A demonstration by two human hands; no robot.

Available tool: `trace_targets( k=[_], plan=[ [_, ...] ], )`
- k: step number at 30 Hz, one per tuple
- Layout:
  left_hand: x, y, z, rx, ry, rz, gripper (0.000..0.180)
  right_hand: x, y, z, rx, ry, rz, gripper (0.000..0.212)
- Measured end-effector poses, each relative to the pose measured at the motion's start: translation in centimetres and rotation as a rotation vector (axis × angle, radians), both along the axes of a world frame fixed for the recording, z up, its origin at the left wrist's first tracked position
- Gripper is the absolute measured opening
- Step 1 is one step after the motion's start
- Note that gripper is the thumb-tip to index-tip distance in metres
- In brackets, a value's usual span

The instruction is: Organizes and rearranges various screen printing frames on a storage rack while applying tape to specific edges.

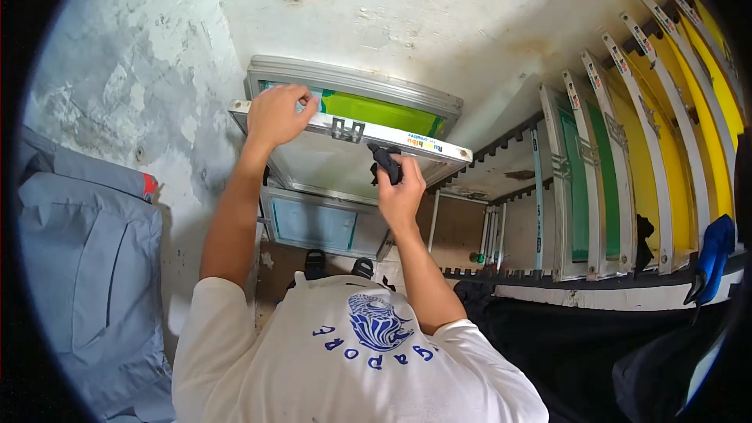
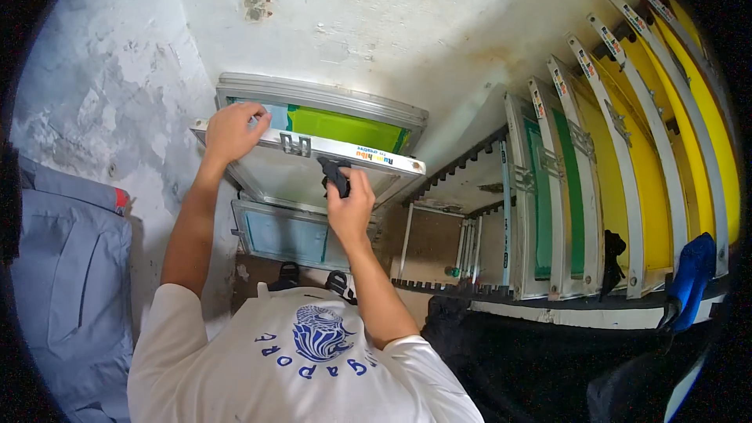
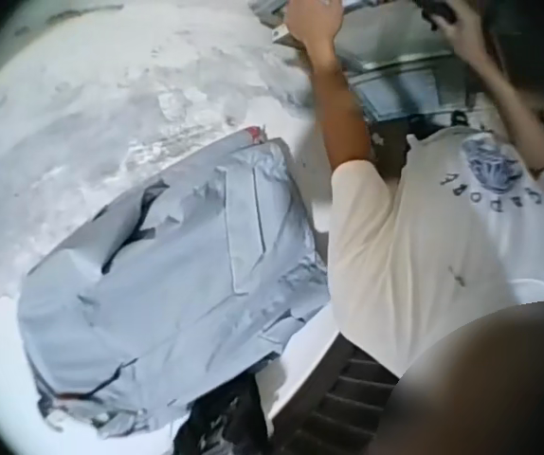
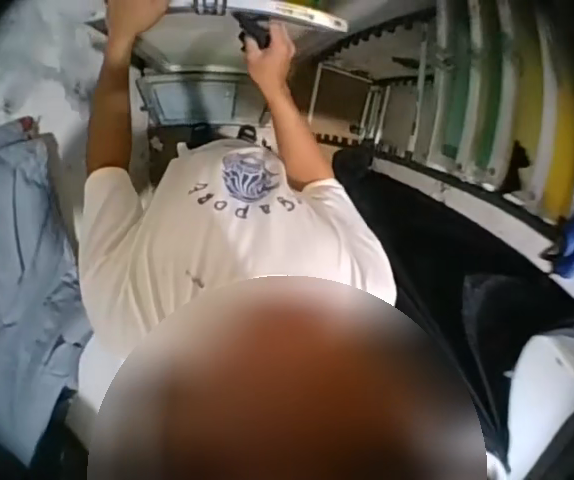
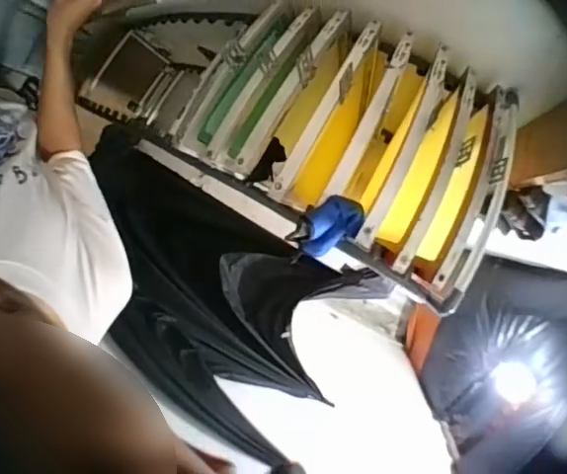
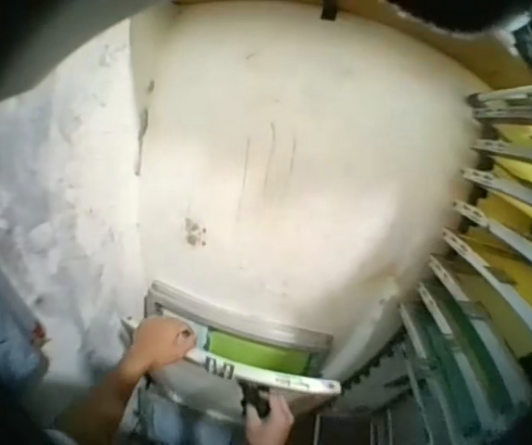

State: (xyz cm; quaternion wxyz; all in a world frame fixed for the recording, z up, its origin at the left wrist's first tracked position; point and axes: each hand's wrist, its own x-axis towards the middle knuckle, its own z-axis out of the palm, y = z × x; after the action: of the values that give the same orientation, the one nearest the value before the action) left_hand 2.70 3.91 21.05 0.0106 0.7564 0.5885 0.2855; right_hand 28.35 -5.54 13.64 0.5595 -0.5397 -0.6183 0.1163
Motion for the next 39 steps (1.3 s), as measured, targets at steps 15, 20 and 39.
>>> trace_targets(
  k=[15,20,39],
  plan=[
    [-4.2,0.8,-1.7,-0.03,-0.04,-0.049,0.033,-3.0,-0.1,0.8,0.113,0.262,-0.382,0.022],
    [-4.4,1.6,-1.9,0.009,-0.023,-0.107,0.034,-0.2,1.3,-1.3,0.207,0.396,-0.681,0.025],
    [-5.4,2.5,-0.8,0.024,-0.005,-0.12,0.033,-1.3,3.7,-1.8,0.184,0.511,-0.567,0.019]
  ],
)
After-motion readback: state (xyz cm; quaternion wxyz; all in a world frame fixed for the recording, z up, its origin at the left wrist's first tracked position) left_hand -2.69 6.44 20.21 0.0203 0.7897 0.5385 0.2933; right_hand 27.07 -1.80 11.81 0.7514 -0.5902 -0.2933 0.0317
